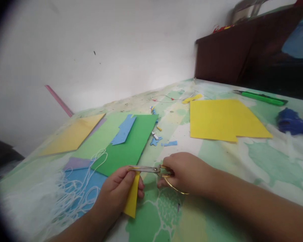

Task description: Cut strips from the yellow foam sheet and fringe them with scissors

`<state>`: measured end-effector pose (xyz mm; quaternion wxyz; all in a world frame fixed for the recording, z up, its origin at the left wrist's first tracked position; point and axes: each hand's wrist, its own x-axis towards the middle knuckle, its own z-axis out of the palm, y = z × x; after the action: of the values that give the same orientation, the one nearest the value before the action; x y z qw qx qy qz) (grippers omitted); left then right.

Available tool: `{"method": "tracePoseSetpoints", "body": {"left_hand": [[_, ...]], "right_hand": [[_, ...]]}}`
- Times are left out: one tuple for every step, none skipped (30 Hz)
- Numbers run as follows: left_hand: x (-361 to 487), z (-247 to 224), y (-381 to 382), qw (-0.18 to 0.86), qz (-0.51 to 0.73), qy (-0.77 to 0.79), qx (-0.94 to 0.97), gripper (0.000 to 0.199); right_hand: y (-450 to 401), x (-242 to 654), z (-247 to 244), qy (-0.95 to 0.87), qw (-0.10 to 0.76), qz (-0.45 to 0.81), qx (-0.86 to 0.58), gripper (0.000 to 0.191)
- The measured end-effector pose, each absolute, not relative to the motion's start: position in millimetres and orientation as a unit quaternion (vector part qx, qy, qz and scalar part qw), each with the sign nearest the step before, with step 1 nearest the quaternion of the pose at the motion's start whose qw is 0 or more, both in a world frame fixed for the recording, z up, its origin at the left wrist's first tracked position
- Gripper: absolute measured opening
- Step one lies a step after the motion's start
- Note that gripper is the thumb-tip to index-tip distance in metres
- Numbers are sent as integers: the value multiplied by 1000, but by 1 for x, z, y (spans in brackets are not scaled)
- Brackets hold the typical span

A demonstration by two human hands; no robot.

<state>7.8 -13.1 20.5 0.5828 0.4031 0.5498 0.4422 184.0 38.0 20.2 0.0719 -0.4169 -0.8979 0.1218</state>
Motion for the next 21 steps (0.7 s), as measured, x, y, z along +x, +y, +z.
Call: {"method": "tracePoseSetpoints", "body": {"left_hand": [[8, 21, -13, 581, 444, 552, 402, 18], [8, 21, -13, 582, 442, 552, 401, 18], [8, 21, -13, 584, 441, 552, 399, 18], [8, 22, -13, 586, 441, 551, 398, 18], [8, 22, -13, 588, 443, 549, 396, 18], [9, 22, -13, 588, 444, 548, 395, 18], [9, 22, -13, 588, 446, 548, 394, 18], [9, 22, -13, 586, 448, 548, 393, 18], [10, 22, -13, 586, 449, 548, 393, 18], [10, 22, -13, 585, 451, 548, 393, 18], [10, 21, -13, 585, 452, 548, 392, 18], [10, 21, -13, 585, 454, 547, 392, 18], [10, 21, -13, 586, 456, 545, 391, 18], [9, 20, -13, 588, 456, 542, 390, 18], [8, 20, -13, 591, 456, 539, 390, 18], [7, 19, -13, 595, 453, 534, 393, 19], [6, 19, -13, 601, 449, 528, 398, 20], [5, 19, -13, 607, 444, 521, 403, 20], [4, 19, -13, 611, 440, 515, 408, 20], [3, 18, -13, 614, 438, 512, 411, 20], [3, 18, -12, 615, 436, 511, 412, 20]], "right_hand": [[38, 184, 21, -897, 70, 119, -419, 29], [38, 184, 21, -897, 69, 118, -420, 29], [38, 184, 21, -897, 68, 118, -420, 29], [38, 184, 21, -897, 67, 118, -421, 29], [38, 184, 21, -897, 66, 116, -422, 29], [38, 184, 21, -897, 65, 116, -422, 29], [38, 184, 21, -897, 63, 116, -422, 29], [38, 184, 21, -897, 62, 116, -422, 29], [38, 184, 21, -898, 61, 116, -420, 29], [38, 184, 21, -899, 61, 116, -418, 28], [37, 184, 20, -900, 62, 115, -417, 29], [37, 184, 20, -900, 65, 113, -415, 29], [37, 184, 19, -901, 68, 111, -413, 29], [37, 184, 19, -902, 71, 110, -411, 29], [37, 184, 19, -903, 73, 109, -410, 28], [37, 184, 18, -903, 75, 107, -409, 28], [37, 184, 18, -904, 76, 106, -407, 28], [37, 184, 18, -905, 77, 104, -406, 28], [38, 184, 18, -905, 77, 104, -405, 28], [38, 185, 18, -907, 77, 103, -402, 28], [37, 185, 18, -908, 77, 102, -399, 28]]}}
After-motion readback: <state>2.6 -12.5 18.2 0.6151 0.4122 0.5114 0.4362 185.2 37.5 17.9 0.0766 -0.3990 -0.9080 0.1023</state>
